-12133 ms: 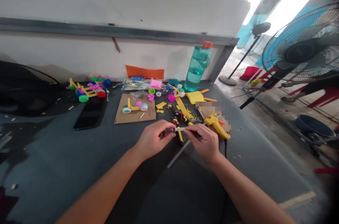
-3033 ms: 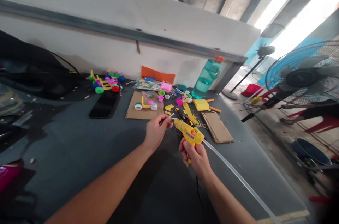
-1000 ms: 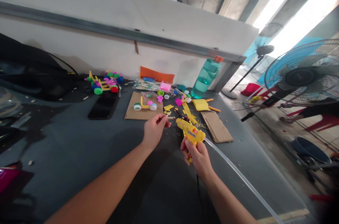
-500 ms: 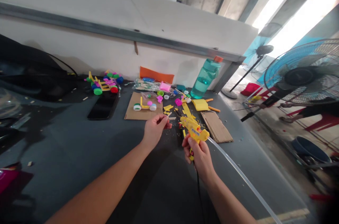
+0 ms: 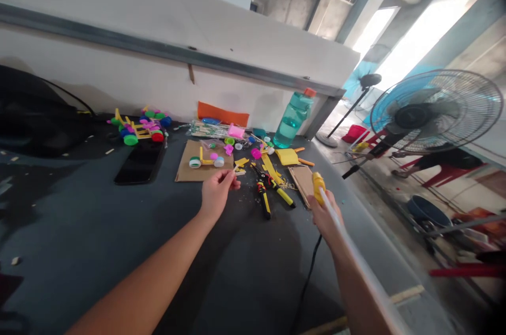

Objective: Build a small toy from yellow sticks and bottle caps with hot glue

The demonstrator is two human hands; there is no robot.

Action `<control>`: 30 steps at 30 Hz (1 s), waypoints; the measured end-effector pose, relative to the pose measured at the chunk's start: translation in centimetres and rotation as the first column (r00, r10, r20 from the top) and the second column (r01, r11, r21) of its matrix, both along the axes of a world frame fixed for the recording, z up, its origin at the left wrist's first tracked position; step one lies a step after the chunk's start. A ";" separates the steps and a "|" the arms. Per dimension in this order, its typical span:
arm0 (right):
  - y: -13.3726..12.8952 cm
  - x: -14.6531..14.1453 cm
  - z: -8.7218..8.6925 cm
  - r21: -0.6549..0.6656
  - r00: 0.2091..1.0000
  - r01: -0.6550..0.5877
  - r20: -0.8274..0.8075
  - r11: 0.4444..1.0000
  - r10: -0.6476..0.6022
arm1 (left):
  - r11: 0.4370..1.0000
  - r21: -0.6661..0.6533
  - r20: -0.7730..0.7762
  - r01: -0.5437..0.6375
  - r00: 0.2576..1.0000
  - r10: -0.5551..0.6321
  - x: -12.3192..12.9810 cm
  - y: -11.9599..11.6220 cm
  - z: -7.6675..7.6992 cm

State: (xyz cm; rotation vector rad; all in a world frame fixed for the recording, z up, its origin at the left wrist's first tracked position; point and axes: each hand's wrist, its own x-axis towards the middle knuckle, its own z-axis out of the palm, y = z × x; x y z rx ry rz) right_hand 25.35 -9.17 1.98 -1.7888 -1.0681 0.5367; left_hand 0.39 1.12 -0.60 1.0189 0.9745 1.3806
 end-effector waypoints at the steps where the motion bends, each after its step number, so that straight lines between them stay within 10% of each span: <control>1: -0.1 1.0 -0.4 -0.092 0.968 0.075 0.247 0.993 -0.050 | 1.000 0.000 0.003 -0.002 1.000 0.002 0.0 0.0 0.1; 4: -0.2 2.7 -1.6 -0.336 0.775 0.206 0.629 0.919 0.056 | 1.000 0.004 0.014 0.006 1.000 -0.006 0.0 -0.2 0.1; 8: 0.1 3.5 -2.1 -0.480 0.681 0.217 0.698 0.850 0.220 | 0.999 0.006 0.024 0.045 0.999 -0.045 0.1 -0.4 0.0; 14: 0.8 2.8 1.6 -0.452 0.555 0.230 0.789 0.862 0.265 | 0.982 -0.054 -0.005 0.180 0.984 -0.180 0.7 -1.0 0.3; 17: 1.5 0.1 3.9 -0.156 0.634 -0.106 0.751 0.982 0.187 | 0.964 -0.113 -0.006 0.239 0.970 -0.241 1.2 -1.4 0.5; 20: 2.3 -3.3 4.3 0.037 0.716 -0.486 0.590 0.873 0.374 | 0.945 -0.152 0.001 0.290 0.956 -0.293 1.6 -1.6 0.6; 30: 2.6 -6.7 -0.2 0.172 0.779 -0.497 0.520 0.851 0.350 | 0.903 -0.210 0.076 0.375 0.927 -0.367 2.1 -2.4 1.1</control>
